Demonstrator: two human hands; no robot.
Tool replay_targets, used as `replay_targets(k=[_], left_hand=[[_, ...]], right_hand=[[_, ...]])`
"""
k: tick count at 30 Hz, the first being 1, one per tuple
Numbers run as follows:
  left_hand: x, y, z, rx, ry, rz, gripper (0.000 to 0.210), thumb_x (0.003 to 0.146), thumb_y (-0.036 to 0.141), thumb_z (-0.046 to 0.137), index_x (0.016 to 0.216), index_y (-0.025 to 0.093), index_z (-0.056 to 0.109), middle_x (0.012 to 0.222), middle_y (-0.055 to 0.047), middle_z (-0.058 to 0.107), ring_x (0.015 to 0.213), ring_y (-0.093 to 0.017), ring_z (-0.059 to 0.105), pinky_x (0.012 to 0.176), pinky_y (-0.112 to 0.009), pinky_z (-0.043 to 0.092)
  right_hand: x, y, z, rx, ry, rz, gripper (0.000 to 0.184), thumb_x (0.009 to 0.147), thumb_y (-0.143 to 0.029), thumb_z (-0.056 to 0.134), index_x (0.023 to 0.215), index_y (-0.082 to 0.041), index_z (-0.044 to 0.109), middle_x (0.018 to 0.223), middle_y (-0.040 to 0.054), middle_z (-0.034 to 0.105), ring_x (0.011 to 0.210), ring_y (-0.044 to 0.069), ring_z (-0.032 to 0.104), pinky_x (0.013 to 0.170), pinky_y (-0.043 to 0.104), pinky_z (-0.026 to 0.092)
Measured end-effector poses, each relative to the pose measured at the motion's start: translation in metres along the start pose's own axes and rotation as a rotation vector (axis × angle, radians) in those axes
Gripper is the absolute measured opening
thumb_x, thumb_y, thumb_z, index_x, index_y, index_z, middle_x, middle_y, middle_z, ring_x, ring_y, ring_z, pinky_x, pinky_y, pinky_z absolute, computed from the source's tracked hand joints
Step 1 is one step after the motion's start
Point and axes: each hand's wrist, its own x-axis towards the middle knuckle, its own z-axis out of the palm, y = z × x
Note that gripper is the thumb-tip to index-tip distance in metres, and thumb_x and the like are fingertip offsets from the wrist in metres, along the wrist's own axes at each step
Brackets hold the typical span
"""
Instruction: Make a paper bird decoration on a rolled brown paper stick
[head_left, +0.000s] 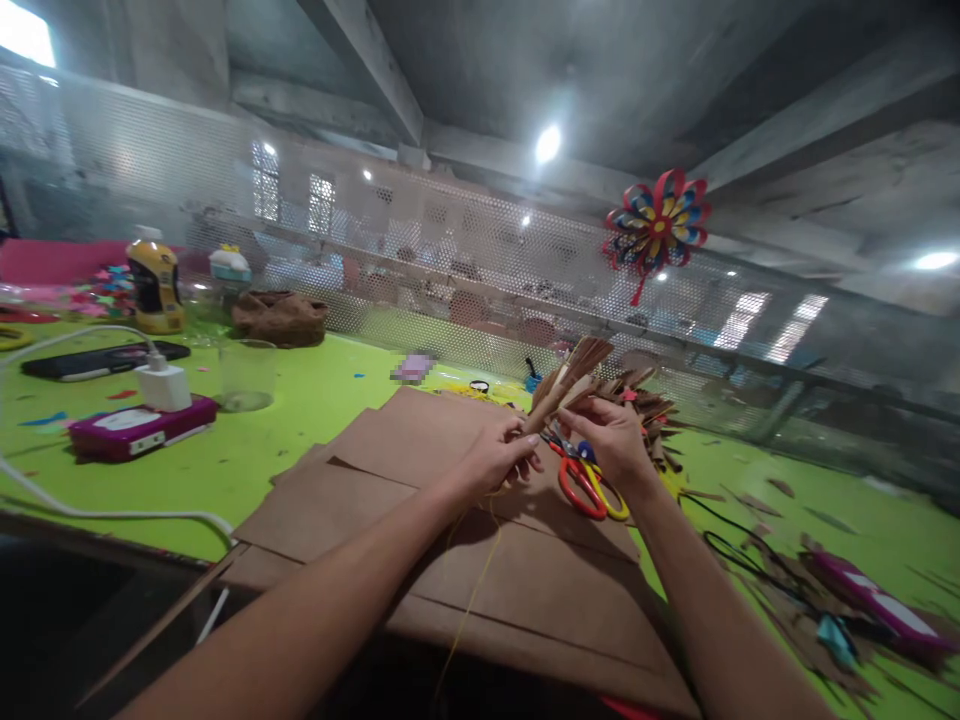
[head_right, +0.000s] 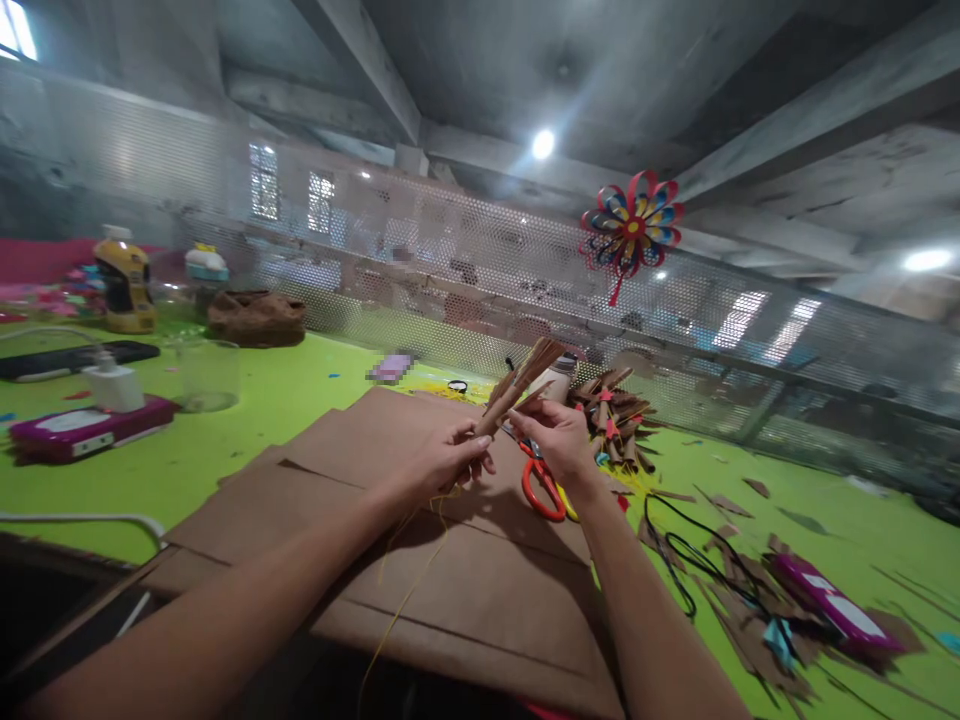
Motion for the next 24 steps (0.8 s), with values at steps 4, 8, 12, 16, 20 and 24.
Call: replay_targets(k=[4,8,12,16,20,24], left_hand=[[-0.001,0.001,0.001,-0.003,-0.008,0.003,0.033,0.076,0.042,0.058,0.091,0.014,0.049,0.067,-0.004,0.062,0.046,-0.008,0.051,0.039,-0.018,0.034],[-0.002,0.005,0.002,-0.012,-0.017,-0.009,0.033,0.077,0.041,0.057,0.093,0.014,0.05,0.068,-0.004,0.063,0.044,-0.007,0.049,0.039,-0.018,0.034],[-0.003,0.007,0.003,-0.02,-0.004,-0.024,0.031,0.076,0.04,0.058,0.09,0.014,0.05,0.068,-0.004,0.063,0.044,-0.006,0.049,0.039,-0.017,0.033],[-0.004,0.006,0.003,-0.035,-0.015,-0.029,0.031,0.077,0.041,0.058,0.09,0.014,0.05,0.068,-0.005,0.063,0.045,-0.007,0.05,0.04,-0.017,0.034],[-0.002,0.004,0.002,-0.054,-0.009,-0.03,0.033,0.075,0.042,0.06,0.09,0.014,0.049,0.066,-0.004,0.063,0.045,-0.007,0.051,0.039,-0.017,0.033],[-0.001,0.004,0.003,-0.065,0.009,-0.037,0.033,0.074,0.042,0.06,0.088,0.014,0.049,0.063,-0.003,0.062,0.043,-0.007,0.049,0.038,-0.017,0.031]], right_hand=[[0.0,0.005,-0.001,0.02,0.001,0.006,0.018,0.066,-0.034,0.073,0.068,-0.017,0.067,0.057,0.0,0.062,0.053,0.013,0.055,0.054,0.027,0.046],[0.0,0.012,-0.004,0.097,0.015,0.02,0.015,0.068,-0.031,0.073,0.071,-0.017,0.068,0.057,0.0001,0.062,0.052,0.012,0.055,0.052,0.026,0.045],[0.0,0.015,-0.004,0.105,0.019,0.023,0.015,0.068,-0.031,0.073,0.07,-0.016,0.068,0.056,-0.0002,0.061,0.05,0.011,0.053,0.05,0.025,0.044],[0.0,0.015,-0.002,0.071,0.012,0.017,0.017,0.067,-0.032,0.073,0.072,-0.017,0.068,0.057,0.0002,0.062,0.051,0.012,0.055,0.051,0.026,0.045],[-0.001,0.016,-0.001,0.046,0.004,0.023,0.019,0.068,-0.035,0.072,0.073,-0.017,0.068,0.058,0.0004,0.063,0.053,0.013,0.055,0.053,0.027,0.046],[-0.001,0.014,0.0,0.041,0.005,0.014,0.017,0.068,-0.034,0.072,0.07,-0.017,0.068,0.058,0.0002,0.063,0.054,0.013,0.056,0.054,0.026,0.046]])
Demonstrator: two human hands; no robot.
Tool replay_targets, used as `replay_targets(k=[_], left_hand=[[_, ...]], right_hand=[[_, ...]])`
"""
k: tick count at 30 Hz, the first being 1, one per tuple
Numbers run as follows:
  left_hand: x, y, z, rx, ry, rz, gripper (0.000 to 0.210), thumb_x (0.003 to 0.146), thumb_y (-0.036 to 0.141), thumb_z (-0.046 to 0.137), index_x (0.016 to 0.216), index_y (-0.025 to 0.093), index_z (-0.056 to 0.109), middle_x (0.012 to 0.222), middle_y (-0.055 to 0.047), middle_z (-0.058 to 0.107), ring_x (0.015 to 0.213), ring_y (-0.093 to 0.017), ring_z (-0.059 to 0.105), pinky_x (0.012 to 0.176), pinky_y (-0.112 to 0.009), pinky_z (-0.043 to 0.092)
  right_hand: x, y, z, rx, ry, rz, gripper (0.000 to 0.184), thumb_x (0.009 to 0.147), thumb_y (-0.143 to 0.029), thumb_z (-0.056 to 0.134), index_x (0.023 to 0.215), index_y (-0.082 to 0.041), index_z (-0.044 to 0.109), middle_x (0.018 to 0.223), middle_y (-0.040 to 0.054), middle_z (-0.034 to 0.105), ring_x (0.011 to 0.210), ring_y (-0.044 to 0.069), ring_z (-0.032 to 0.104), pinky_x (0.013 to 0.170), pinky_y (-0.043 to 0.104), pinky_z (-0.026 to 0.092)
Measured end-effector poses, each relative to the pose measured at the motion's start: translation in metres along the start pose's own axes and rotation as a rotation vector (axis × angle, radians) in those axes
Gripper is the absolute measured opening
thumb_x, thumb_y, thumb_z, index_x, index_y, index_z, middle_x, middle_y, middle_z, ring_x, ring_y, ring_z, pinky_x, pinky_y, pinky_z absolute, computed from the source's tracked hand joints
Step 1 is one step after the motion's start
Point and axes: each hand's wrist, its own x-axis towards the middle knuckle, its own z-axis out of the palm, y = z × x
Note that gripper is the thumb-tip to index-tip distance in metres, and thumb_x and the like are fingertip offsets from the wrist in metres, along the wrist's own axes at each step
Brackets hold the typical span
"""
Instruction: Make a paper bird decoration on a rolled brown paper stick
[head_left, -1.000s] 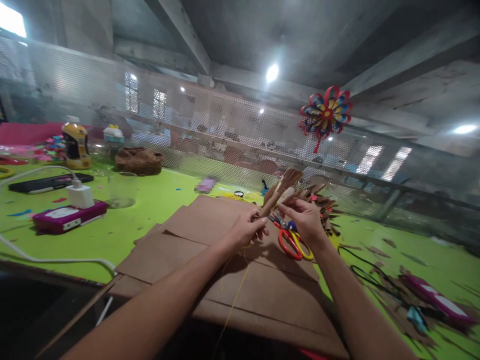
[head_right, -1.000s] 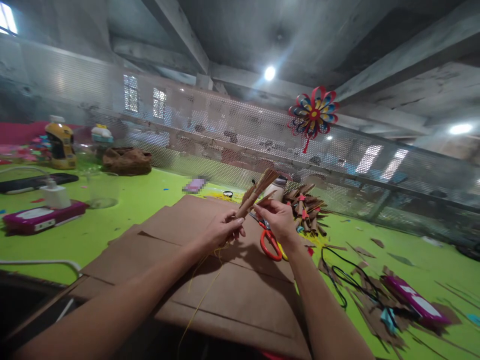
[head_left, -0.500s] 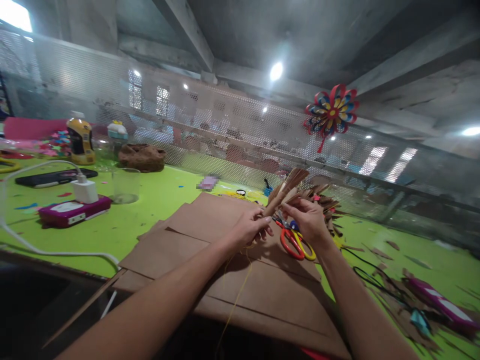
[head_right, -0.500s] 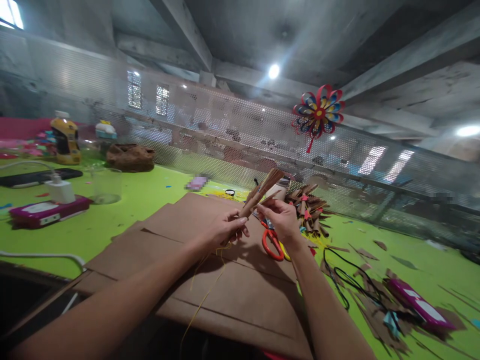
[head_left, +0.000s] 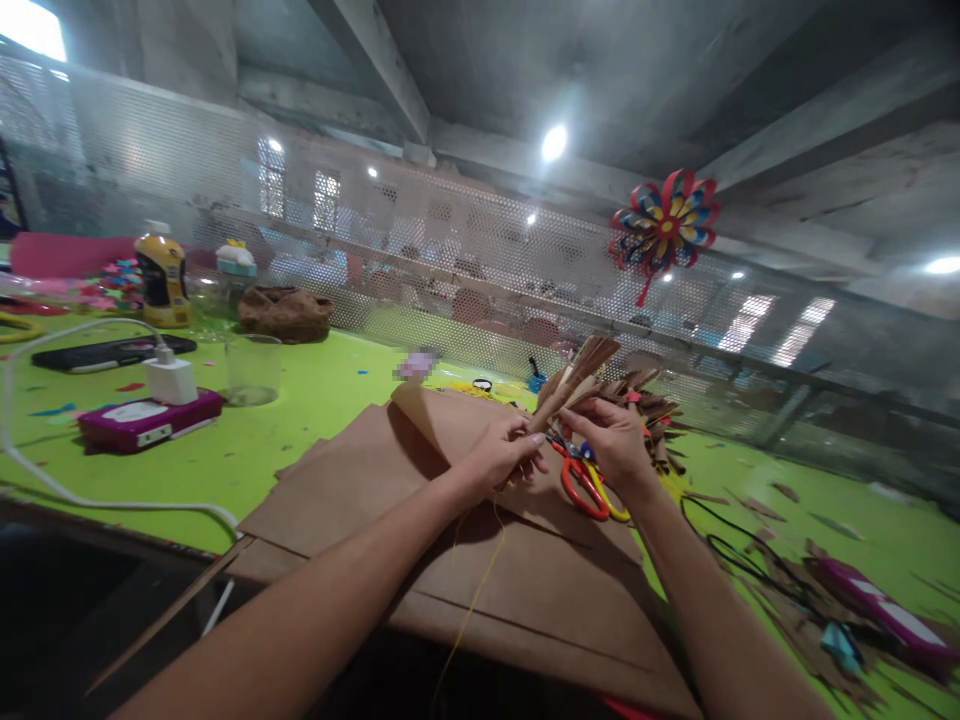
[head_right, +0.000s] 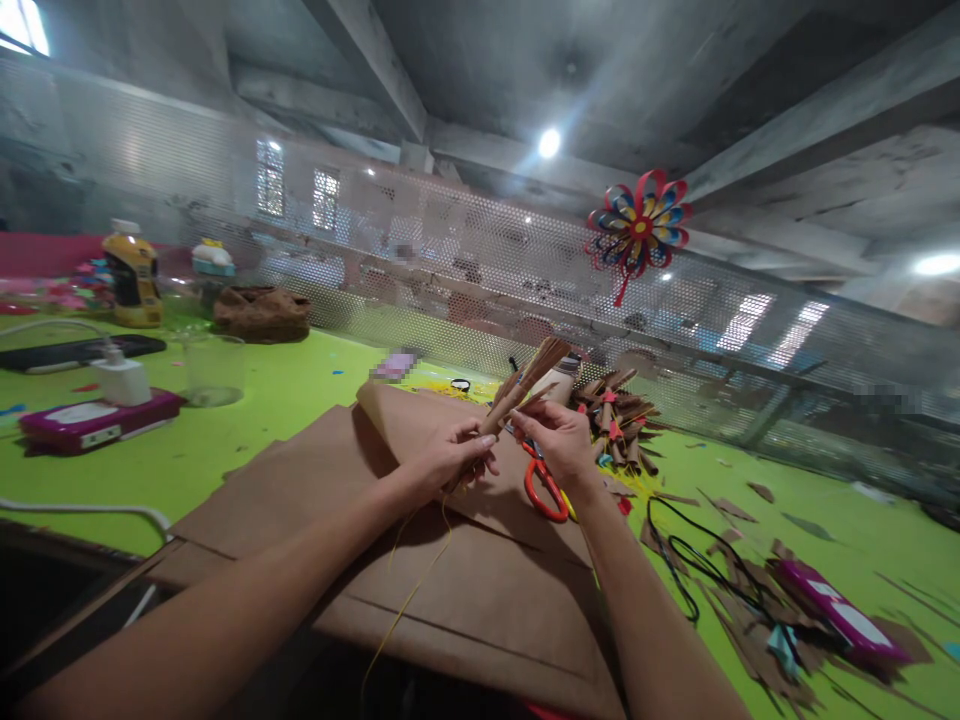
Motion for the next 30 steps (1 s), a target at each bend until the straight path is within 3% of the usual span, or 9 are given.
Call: replay_targets(k=[12,19,30], left_hand=[[0.0,0.0,0.0,-0.056,-0.003,-0.031,0.034,0.074,0.042,0.062,0.088,0.014,0.049,0.062,-0.002,0.062,0.042,-0.006,0.05,0.039,-0.017,0.032],[-0.004,0.009,0.006,0.036,0.077,-0.048,0.038,0.075,0.048,0.061,0.088,0.013,0.052,0.055,0.0,0.058,0.039,-0.005,0.048,0.04,-0.016,0.035],[-0.002,0.004,0.002,0.186,0.129,-0.005,0.038,0.079,0.054,0.05,0.08,0.016,0.048,0.047,0.002,0.055,0.034,-0.009,0.047,0.035,-0.018,0.033]], right_hand=[[-0.001,-0.006,0.005,-0.025,0.047,-0.008,0.021,0.065,-0.036,0.074,0.069,-0.017,0.067,0.056,0.0003,0.062,0.051,0.013,0.055,0.051,0.026,0.046],[-0.002,0.001,0.008,-0.101,0.07,-0.072,0.018,0.068,-0.035,0.072,0.07,-0.018,0.066,0.057,0.0002,0.061,0.051,0.013,0.054,0.052,0.026,0.045],[-0.006,0.005,0.018,-0.229,0.078,-0.19,0.015,0.075,-0.033,0.065,0.071,-0.018,0.065,0.064,0.0015,0.06,0.057,0.013,0.053,0.056,0.026,0.044]])
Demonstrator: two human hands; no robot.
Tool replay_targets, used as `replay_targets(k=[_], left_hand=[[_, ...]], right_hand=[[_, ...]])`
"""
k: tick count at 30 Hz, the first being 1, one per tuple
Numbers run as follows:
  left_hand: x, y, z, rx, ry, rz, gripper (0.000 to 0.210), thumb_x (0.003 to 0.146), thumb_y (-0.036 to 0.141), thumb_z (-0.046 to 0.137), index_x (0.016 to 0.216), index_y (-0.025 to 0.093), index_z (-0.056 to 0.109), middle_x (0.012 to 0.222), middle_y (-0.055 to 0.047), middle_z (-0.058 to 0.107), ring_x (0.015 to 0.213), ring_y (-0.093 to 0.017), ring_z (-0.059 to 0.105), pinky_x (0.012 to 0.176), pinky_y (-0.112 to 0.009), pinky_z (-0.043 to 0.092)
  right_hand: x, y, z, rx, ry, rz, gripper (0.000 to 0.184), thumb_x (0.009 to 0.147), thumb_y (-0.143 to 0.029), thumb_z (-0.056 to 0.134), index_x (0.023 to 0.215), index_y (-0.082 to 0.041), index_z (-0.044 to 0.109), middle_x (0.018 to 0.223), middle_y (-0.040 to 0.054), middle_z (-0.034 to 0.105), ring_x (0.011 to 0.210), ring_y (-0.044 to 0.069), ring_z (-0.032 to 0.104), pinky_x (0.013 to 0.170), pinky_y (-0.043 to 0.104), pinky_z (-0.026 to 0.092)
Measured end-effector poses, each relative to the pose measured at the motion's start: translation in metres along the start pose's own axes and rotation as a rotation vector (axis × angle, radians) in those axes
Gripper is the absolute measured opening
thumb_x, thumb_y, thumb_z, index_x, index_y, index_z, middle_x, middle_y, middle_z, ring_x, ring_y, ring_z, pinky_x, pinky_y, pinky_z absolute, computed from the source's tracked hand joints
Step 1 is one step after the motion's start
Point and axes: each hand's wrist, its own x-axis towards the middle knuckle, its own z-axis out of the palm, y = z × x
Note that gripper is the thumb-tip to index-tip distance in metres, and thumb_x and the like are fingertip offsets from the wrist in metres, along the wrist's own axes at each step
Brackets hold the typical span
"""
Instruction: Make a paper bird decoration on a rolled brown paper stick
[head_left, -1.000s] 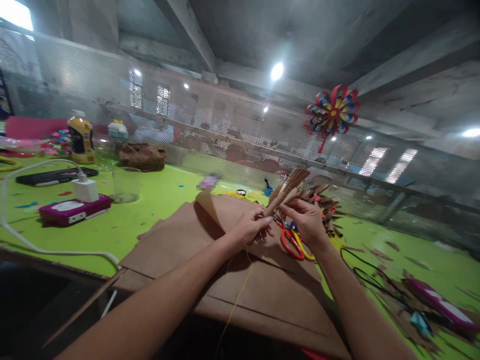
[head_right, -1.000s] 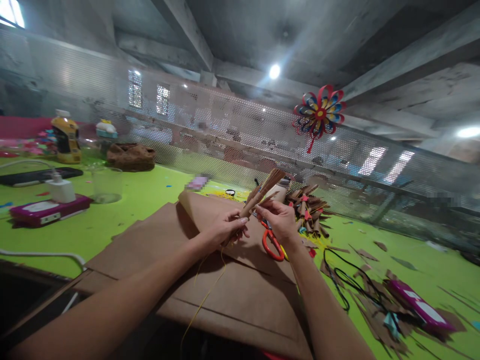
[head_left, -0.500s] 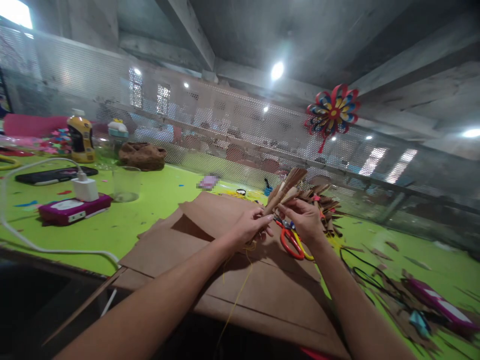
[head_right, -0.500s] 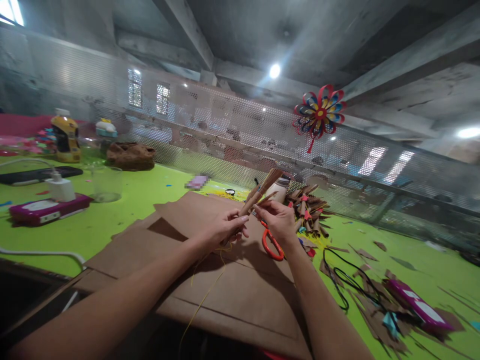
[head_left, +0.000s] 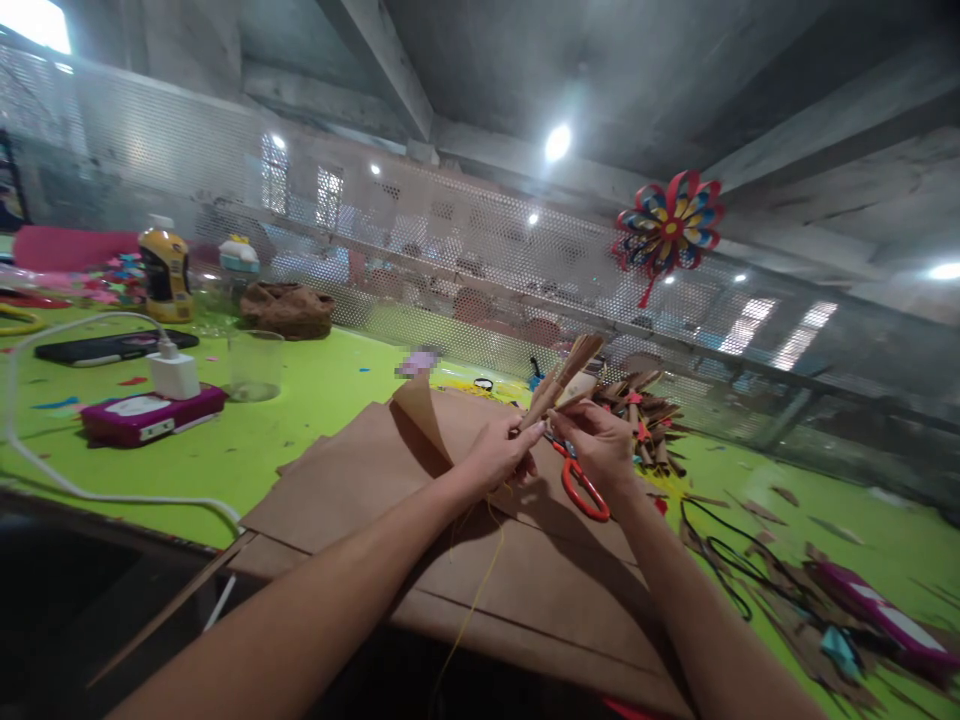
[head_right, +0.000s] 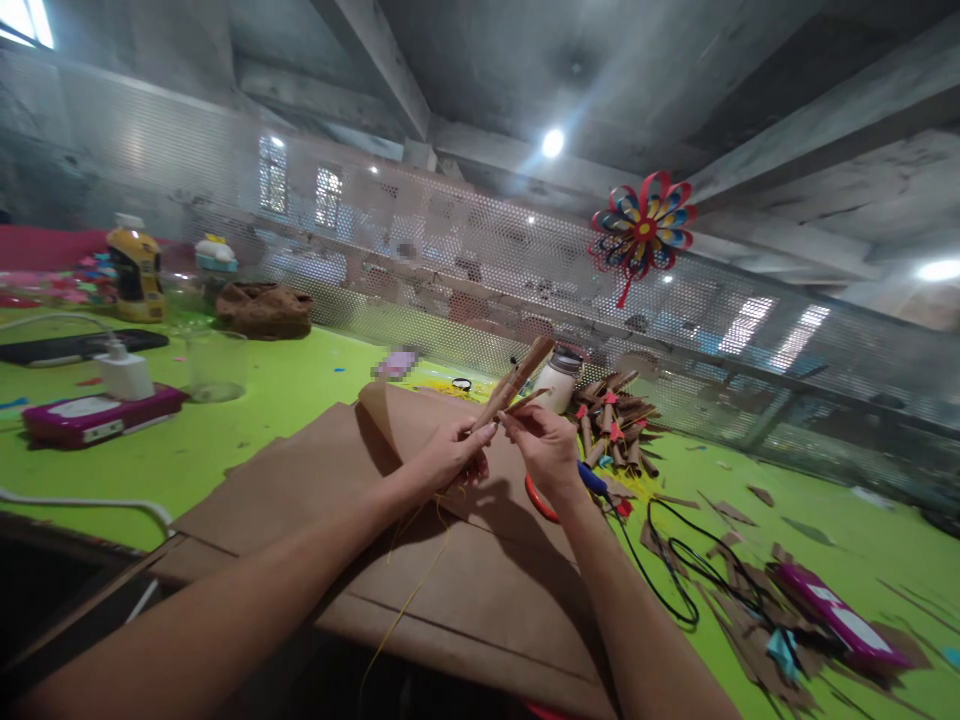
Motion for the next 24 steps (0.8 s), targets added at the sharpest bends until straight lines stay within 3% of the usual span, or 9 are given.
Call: replay_targets(k=[11,24], left_hand=[[0.0002,-0.003,0.0012,0.094,0.039,0.036,0.03,0.082,0.047,0.045,0.073,0.019,0.045,0.043,0.004,0.051,0.033,-0.01,0.045,0.037,-0.019,0.033],[0.0027,-0.0057,0.0,0.166,0.063,0.062,0.031,0.083,0.045,0.043,0.068,0.018,0.045,0.043,0.003,0.05,0.034,-0.009,0.044,0.037,-0.019,0.032]], right_hand=[[-0.0008,-0.0016,0.001,0.065,-0.036,0.06,0.013,0.074,-0.032,0.066,0.073,-0.019,0.066,0.063,0.0006,0.06,0.056,0.013,0.054,0.056,0.026,0.045],[-0.0004,-0.0004,0.0028,0.021,-0.03,0.029,0.012,0.075,-0.03,0.065,0.072,-0.019,0.065,0.062,-0.0002,0.059,0.054,0.012,0.052,0.053,0.025,0.043]])
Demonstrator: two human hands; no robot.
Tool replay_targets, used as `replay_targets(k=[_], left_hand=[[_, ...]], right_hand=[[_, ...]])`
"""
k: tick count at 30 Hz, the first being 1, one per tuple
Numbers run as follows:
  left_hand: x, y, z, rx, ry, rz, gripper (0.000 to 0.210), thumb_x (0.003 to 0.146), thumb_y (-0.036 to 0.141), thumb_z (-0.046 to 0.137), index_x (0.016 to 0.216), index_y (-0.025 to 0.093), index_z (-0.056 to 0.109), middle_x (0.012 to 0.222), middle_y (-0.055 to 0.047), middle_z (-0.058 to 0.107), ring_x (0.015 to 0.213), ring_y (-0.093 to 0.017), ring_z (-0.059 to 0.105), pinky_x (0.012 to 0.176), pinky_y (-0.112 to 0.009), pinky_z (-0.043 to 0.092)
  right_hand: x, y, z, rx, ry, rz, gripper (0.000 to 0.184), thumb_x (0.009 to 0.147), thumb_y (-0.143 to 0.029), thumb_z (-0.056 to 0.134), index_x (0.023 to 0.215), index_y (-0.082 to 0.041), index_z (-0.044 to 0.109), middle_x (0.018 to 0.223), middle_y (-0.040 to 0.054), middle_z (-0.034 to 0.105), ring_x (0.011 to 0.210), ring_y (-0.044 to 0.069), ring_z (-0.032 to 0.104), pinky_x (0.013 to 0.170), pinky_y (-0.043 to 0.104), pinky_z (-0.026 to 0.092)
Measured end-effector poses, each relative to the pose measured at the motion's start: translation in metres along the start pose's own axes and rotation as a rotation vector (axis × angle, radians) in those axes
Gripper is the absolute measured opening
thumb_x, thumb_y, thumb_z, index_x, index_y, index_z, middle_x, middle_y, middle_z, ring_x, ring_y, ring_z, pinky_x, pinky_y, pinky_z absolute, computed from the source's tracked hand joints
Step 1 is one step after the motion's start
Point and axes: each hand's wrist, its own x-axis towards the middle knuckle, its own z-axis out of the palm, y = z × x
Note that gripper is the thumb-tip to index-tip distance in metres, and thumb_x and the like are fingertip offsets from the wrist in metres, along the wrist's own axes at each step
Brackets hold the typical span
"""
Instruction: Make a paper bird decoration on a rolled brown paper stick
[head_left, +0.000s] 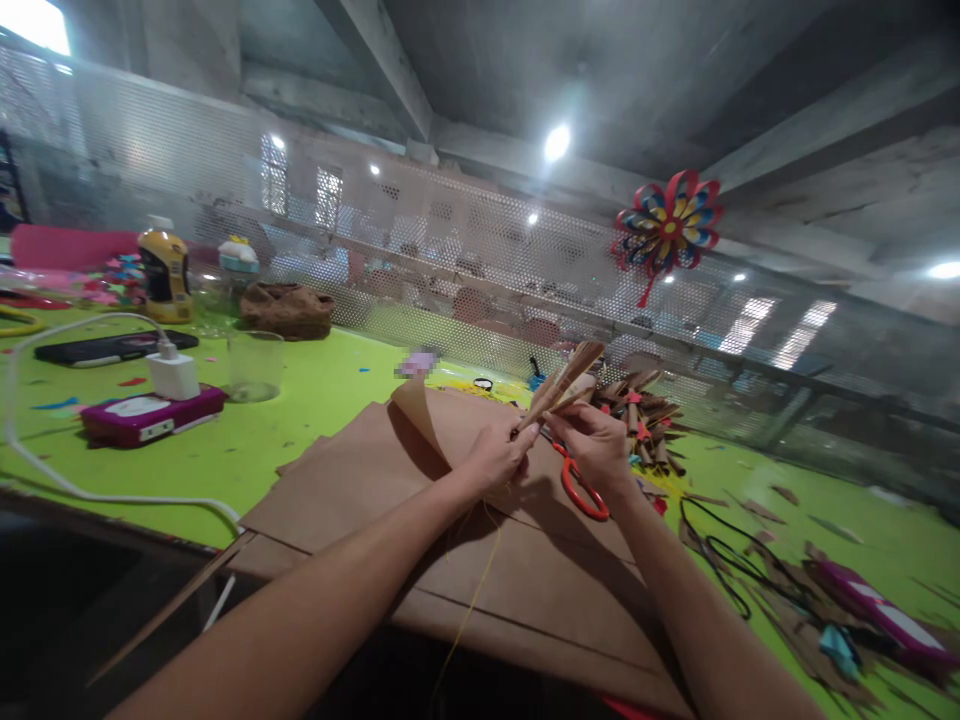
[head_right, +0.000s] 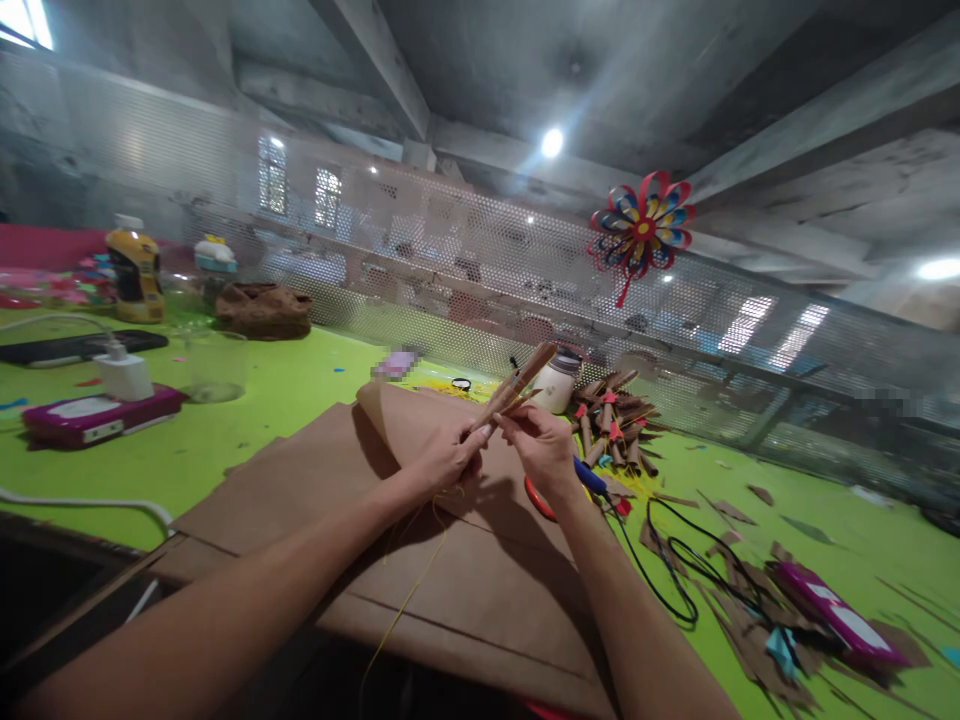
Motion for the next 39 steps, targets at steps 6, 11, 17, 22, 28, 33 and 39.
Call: replay_targets(k=[6,11,17,22,28,33,39], left_hand=[[-0.0004,0.0005,0.0003,-0.011,0.005,0.003,0.029,0.083,0.044,0.043,0.07,0.018,0.045,0.043,0.004,0.049,0.033,-0.008,0.043,0.036,-0.018,0.031],[-0.0009,0.0013,0.0003,-0.036,0.004,-0.017,0.03,0.083,0.045,0.043,0.071,0.018,0.045,0.043,0.005,0.048,0.033,-0.008,0.042,0.037,-0.019,0.032],[-0.002,0.0051,-0.0012,-0.029,0.032,-0.009,0.029,0.083,0.044,0.042,0.071,0.018,0.046,0.043,0.005,0.048,0.034,-0.008,0.043,0.037,-0.019,0.032],[-0.0011,0.0041,-0.0012,-0.058,0.048,-0.028,0.028,0.083,0.043,0.042,0.071,0.018,0.045,0.043,0.005,0.047,0.033,-0.008,0.042,0.036,-0.019,0.032],[-0.0007,0.0029,-0.0004,-0.054,0.058,-0.024,0.029,0.082,0.044,0.042,0.071,0.018,0.045,0.044,0.005,0.047,0.033,-0.008,0.042,0.035,-0.019,0.032],[-0.0026,0.0062,-0.0001,-0.042,0.058,-0.033,0.027,0.083,0.042,0.042,0.07,0.018,0.044,0.044,0.005,0.046,0.033,-0.009,0.042,0.035,-0.019,0.032],[-0.0028,0.0059,-0.0006,0.006,0.067,-0.008,0.024,0.083,0.038,0.042,0.07,0.018,0.045,0.044,0.005,0.046,0.036,-0.008,0.044,0.037,-0.018,0.032]], right_hand=[[-0.0001,0.0039,0.001,-0.023,0.036,-0.023,0.016,0.074,-0.033,0.067,0.072,-0.017,0.064,0.067,0.0015,0.062,0.061,0.014,0.056,0.06,0.026,0.045],[0.0,0.0062,0.0023,-0.022,0.038,0.028,0.019,0.073,-0.035,0.067,0.071,-0.017,0.063,0.064,0.0007,0.061,0.056,0.012,0.051,0.055,0.024,0.042],[-0.0007,0.0025,0.0023,-0.059,0.012,0.047,0.023,0.071,-0.037,0.068,0.062,-0.017,0.059,0.054,-0.0027,0.052,0.05,0.01,0.043,0.048,0.023,0.035],[-0.0015,-0.0002,0.0043,-0.102,-0.01,0.093,0.027,0.071,-0.04,0.067,0.06,-0.017,0.059,0.05,-0.0038,0.047,0.046,0.008,0.037,0.045,0.022,0.03],[-0.0015,-0.001,0.0065,-0.159,0.022,0.115,0.03,0.072,-0.043,0.065,0.059,-0.015,0.061,0.049,-0.0028,0.049,0.047,0.009,0.039,0.046,0.023,0.03],[-0.0015,0.0014,0.0071,-0.158,0.033,0.102,0.031,0.071,-0.042,0.066,0.058,-0.015,0.06,0.048,-0.0032,0.048,0.047,0.009,0.039,0.046,0.022,0.031],[-0.0026,0.0034,0.008,-0.152,0.027,0.114,0.029,0.071,-0.042,0.067,0.06,-0.015,0.063,0.049,-0.0025,0.051,0.048,0.01,0.042,0.048,0.023,0.033]])
